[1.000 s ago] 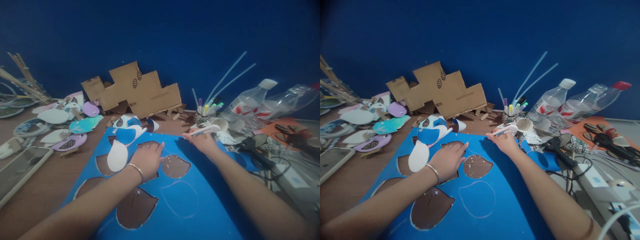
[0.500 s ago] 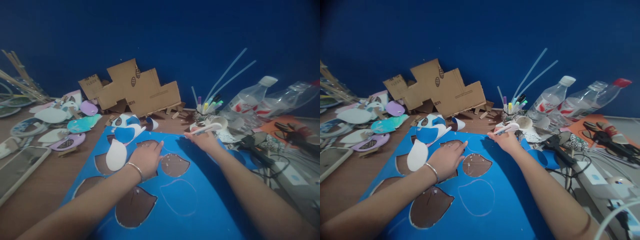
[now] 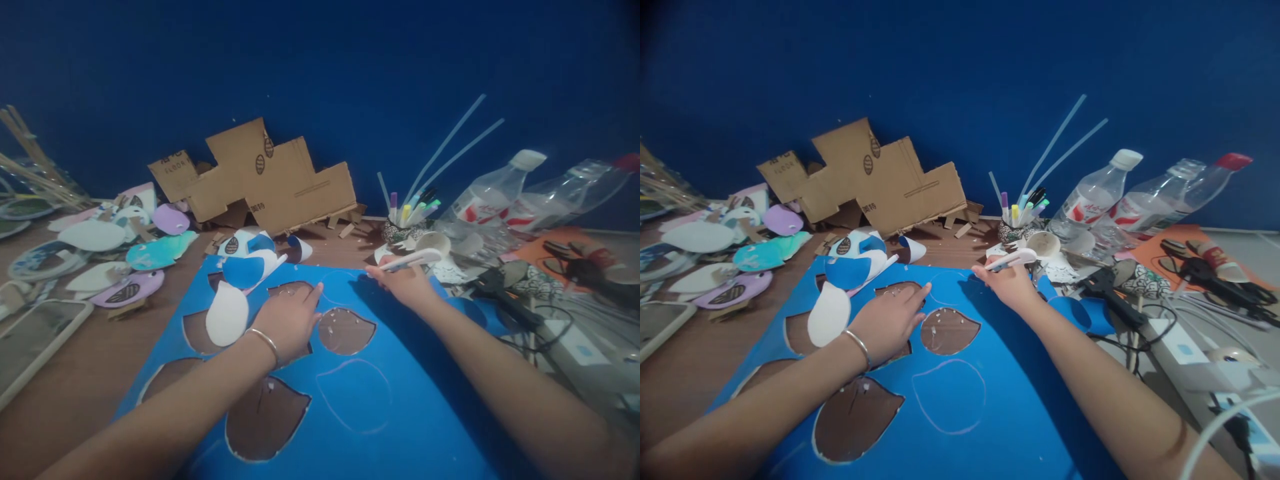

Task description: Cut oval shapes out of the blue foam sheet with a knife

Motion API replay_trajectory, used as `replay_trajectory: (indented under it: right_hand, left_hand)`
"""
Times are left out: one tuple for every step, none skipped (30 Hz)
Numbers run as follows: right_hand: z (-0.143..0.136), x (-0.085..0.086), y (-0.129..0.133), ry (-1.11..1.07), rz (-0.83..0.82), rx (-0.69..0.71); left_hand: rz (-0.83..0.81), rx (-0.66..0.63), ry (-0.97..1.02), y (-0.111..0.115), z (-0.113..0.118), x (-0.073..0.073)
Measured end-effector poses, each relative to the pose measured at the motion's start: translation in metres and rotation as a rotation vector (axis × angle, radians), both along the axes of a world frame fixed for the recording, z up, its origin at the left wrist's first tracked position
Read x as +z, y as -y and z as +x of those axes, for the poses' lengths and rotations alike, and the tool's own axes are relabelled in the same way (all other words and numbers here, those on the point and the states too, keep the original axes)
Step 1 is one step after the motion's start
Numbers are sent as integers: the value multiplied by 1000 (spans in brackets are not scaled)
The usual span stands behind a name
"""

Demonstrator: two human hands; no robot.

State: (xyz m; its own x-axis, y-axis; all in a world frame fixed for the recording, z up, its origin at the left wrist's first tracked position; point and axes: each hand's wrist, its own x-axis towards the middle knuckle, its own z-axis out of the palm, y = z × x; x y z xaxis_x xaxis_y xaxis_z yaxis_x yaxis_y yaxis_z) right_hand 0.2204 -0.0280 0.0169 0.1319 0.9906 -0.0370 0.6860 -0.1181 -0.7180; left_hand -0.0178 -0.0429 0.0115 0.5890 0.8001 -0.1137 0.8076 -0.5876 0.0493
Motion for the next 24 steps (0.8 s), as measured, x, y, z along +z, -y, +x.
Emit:
replay_trajectory:
  right_hand:
    - [0, -1, 1, -9, 0, 0]
    - [0, -2, 2, -17, 4, -1]
    - [0, -3, 2, -26, 6, -2]
    - [1, -4, 2, -31, 9, -3]
    - [1, -4, 2, -31, 7, -1]
    - [2, -3, 1, -25, -2, 3]
    - [3, -3, 0, -13, -17, 9]
    - [4, -2, -1, 0, -32, 17]
    - [4, -1, -2, 13, -45, 25]
    - [5, 0, -3, 23, -58, 33]
    - [6, 1, -4, 31, -72, 41]
    - [7, 2, -5, 35, -82, 49]
    - [8, 2, -5, 38, -91, 55]
    - [8, 2, -6, 38, -100, 57]
    - [9, 2, -6, 37, -108, 57]
    - [9, 2, -6, 35, -112, 58]
    - [10, 3, -6, 33, -109, 57]
    - [10, 3, -5, 30, -109, 58]
    - [10, 4, -5, 28, -108, 59]
    - [10, 5, -4, 25, -106, 58]
    - [10, 6, -4, 21, -106, 54]
    - [10, 7, -3, 18, -111, 49]
    - [10, 8, -2, 16, -114, 44]
    - [10, 10, -2, 15, -115, 41]
  left_hand:
    - [-4, 0, 1, 0, 0, 0]
    - [-4, 0, 0, -1, -1, 0]
    - [1, 0, -3, -1, -1, -1]
    - [8, 0, -9, -1, -1, -1]
    - [17, 0, -16, -1, -1, -1]
    - [25, -1, -23, -1, -1, -2]
    - [34, -2, -30, -1, -1, -2]
    - [39, -3, -36, -1, -1, -3]
    - [42, -3, -42, -1, -1, -3]
    - [43, -3, -46, -1, -1, -3]
    - [42, -2, -49, 0, -1, -3]
    - [41, -2, -51, 0, 0, -4]
    - [40, -2, -51, 0, 0, -4]
    - [41, -3, -50, 0, 0, -4]
    - [42, -3, -50, 0, 0, -4]
    - [43, -1, -50, 0, 0, -3]
    - [40, 0, -51, 0, 0, -3]
    - [34, 1, -53, 0, 0, -2]
    - [28, 2, -55, 0, 0, -1]
    - [22, 4, -57, 0, 0, 0]
    - [16, 5, -59, 0, 0, 1]
    - [12, 5, -60, 0, 0, 1]
    - [12, 5, -58, 0, 0, 1]
    - [15, 5, -54, 0, 0, 1]
